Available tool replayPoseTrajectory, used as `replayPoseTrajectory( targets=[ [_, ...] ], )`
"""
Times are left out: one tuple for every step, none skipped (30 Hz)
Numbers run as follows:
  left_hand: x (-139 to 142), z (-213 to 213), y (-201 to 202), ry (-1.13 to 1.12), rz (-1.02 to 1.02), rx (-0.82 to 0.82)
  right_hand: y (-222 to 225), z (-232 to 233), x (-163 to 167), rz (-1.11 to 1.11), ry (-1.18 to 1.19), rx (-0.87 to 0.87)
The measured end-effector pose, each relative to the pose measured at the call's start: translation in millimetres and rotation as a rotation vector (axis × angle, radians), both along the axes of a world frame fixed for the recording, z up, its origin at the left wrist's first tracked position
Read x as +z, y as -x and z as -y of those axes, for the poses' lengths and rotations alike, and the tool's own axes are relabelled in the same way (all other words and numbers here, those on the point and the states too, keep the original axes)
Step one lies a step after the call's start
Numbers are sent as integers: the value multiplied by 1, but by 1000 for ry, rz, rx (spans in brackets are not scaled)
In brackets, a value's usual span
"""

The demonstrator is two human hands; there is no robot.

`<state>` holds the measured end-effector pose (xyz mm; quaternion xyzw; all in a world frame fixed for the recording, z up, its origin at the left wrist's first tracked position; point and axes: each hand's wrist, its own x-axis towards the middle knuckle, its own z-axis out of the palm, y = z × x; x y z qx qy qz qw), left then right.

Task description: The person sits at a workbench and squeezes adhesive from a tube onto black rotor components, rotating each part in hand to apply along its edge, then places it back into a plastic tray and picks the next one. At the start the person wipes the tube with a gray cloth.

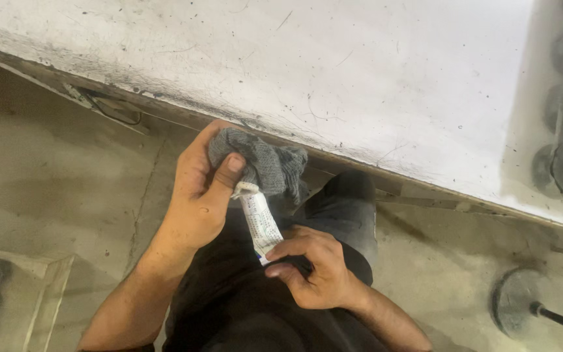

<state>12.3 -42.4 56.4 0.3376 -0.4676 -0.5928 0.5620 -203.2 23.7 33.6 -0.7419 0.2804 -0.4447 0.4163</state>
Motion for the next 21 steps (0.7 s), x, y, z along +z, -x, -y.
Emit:
replayPoseTrajectory(
  targets=[
    [-3, 0, 1, -16, -10, -8, 1, 5, 4, -34, 73, 31],
    [-7, 0, 3, -31, -19, -18, 2, 10, 9, -67, 148, 59],
    [-10, 0, 5, -45, -30, -33, 3, 15, 12, -102, 224, 84],
    [-14, 0, 7, -124, -101, -48, 5, 20, 16, -94, 303, 129],
    [-18, 0, 10, -203, -172, -61, 7, 24, 19, -87, 384, 177],
    [-21, -1, 11, -283, -241, -73, 9, 27, 21, -79, 463, 227],
    [-24, -2, 12, -299, -255, -87, 11, 29, 23, -145, 525, 231],
    [-26, -2, 13, -315, -268, -102, 13, 31, 24, -209, 589, 234],
    [-28, -3, 14, -332, -281, -116, 14, 33, 24, -273, 652, 236],
    [-30, -5, 14, -357, -290, -112, 14, 34, 24, -272, 651, 239],
    [-31, -6, 14, -383, -299, -107, 14, 35, 23, -272, 651, 242],
    [-32, -7, 14, -409, -308, -101, 13, 35, 22, -272, 650, 246],
    [-33, -7, 14, -420, -325, -88, 12, 36, 21, -232, 635, 256],
    [-33, -8, 15, -432, -343, -74, 10, 37, 20, -194, 618, 266],
    [-34, -9, 16, -445, -363, -58, 9, 38, 19, -155, 602, 279],
    [-35, -10, 16, -437, -366, -61, 8, 39, 18, -138, 591, 291],
    [-35, -11, 16, -428, -368, -63, 7, 40, 18, -118, 581, 305],
    [-35, -12, 16, -418, -369, -64, 6, 41, 19, -97, 572, 318],
    [-35, -12, 16, -406, -368, -61, 7, 42, 19, -107, 586, 319],
    [-35, -11, 17, -393, -366, -58, 8, 44, 21, -115, 601, 318],
    [-34, -10, 18, -380, -363, -59, 9, 45, 22, -124, 617, 314]
  ],
)
